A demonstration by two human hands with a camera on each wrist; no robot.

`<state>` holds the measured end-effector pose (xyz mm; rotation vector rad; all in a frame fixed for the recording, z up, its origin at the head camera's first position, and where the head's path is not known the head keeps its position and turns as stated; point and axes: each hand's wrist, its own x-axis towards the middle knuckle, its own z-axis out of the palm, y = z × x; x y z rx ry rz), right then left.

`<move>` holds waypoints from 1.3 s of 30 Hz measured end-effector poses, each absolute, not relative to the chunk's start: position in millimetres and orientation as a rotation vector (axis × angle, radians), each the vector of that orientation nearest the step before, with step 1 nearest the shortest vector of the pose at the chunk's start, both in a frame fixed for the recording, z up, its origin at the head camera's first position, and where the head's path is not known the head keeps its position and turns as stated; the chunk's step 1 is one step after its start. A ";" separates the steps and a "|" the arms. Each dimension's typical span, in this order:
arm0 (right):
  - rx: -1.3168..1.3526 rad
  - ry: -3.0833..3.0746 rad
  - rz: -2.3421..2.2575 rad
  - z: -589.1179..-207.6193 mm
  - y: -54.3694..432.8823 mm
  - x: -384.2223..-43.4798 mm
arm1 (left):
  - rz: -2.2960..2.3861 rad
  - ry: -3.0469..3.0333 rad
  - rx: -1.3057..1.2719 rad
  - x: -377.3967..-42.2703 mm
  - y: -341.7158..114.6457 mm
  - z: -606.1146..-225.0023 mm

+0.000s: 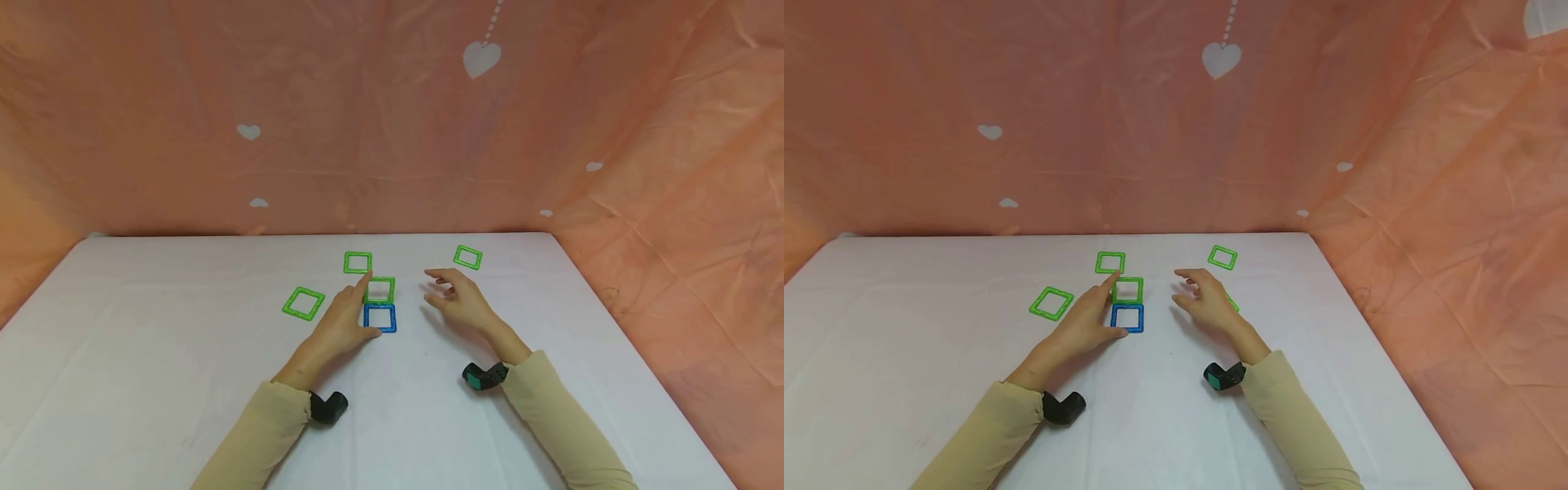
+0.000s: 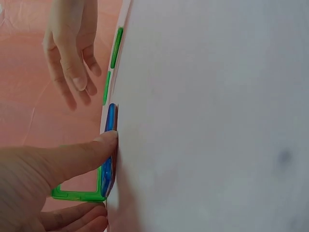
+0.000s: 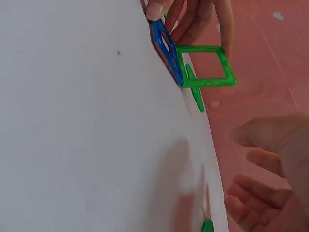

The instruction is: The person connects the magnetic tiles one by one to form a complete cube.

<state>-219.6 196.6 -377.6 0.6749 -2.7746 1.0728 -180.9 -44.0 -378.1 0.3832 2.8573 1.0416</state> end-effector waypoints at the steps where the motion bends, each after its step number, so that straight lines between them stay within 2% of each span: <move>1: 0.665 -2.784 1.065 -377.4 199.2 -219.2 | 1.044 2.857 0.379 -180.6 -43.6 -378.1; 14: 0.499 -2.875 0.922 -378.4 228.2 -212.3 | 1.065 2.871 0.337 -179.0 -41.1 -379.7; 29: 0.260 -3.042 0.772 -378.4 240.5 -205.7 | 1.061 2.883 0.319 -177.6 -39.4 -379.8; 39: 0.245 -3.013 0.764 -377.4 244.2 -203.4 | 1.059 2.879 0.328 -177.9 -37.6 -377.0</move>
